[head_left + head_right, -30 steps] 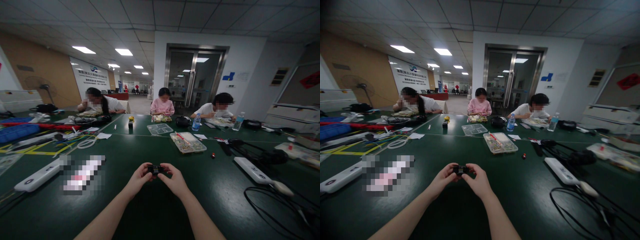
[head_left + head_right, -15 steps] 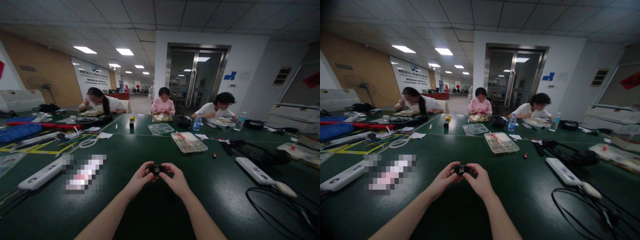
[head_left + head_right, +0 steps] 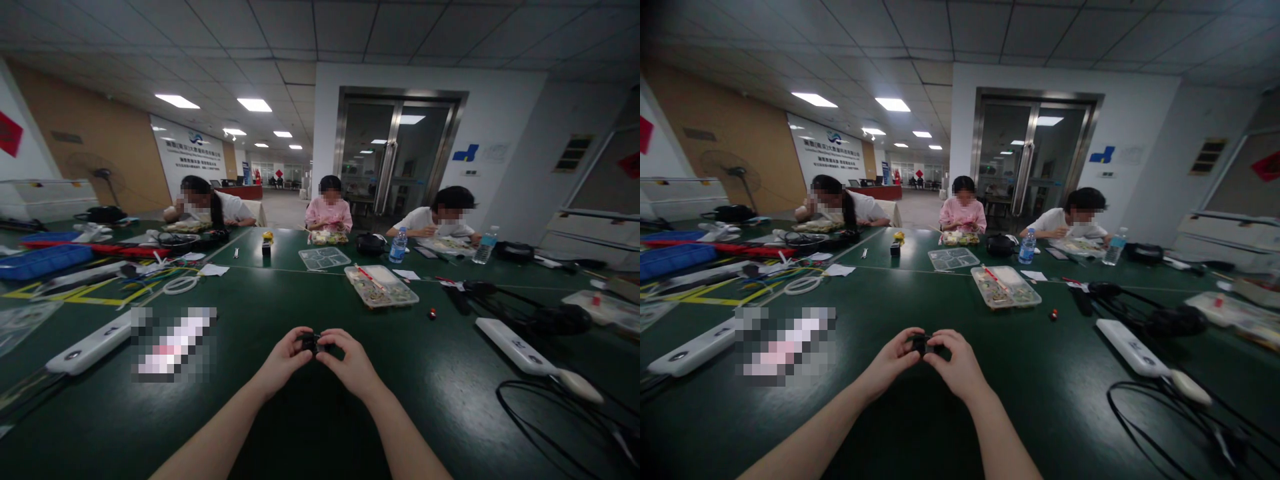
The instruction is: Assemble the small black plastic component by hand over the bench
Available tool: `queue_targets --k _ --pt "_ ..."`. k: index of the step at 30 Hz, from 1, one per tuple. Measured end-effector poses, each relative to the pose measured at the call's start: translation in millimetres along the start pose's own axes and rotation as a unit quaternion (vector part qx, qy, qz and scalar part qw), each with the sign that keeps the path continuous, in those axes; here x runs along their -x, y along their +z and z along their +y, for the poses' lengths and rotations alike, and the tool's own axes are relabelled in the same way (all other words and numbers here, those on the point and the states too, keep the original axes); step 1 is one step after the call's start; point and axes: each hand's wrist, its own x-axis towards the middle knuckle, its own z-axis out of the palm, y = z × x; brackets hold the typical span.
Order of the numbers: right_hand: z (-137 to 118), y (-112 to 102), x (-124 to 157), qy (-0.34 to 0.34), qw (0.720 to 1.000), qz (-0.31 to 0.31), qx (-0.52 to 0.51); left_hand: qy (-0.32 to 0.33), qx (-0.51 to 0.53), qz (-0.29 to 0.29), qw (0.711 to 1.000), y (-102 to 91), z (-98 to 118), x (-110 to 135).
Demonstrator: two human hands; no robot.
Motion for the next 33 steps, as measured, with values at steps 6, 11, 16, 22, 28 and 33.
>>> queue_targets --k 6,11,16,22,28,33 --pt "-2.9 -1.5 0.2 -0.004 1.0 -0.013 0.005 0.007 0.008 0.0 1.0 -1.8 -6.1 -1.4" --pt "-2.5 -0.1 1.1 -0.011 1.0 -0.005 0.015 0.007 -0.012 -0.011 1.0 -2.8 -6.7 -1.3" --pt "0.4 -4.2 -1.4 -0.019 0.998 0.053 -0.01 0.015 0.013 0.008 1.0 -4.1 -5.0 -2.6" --pt "2.7 -14.2 -3.4 0.015 0.997 0.067 -0.021 0.021 0.064 0.039 0.997 -4.7 -2.6 -2.1" --pt "8.7 -22.3 -4.9 0.031 0.995 0.084 -0.041 0.024 0.076 0.043 0.996 -3.3 1.4 -1.0" --pt "18.0 -27.5 -6.3 0.039 0.989 0.118 -0.076 0.031 0.078 0.042 0.996 -4.4 0.6 -2.2"
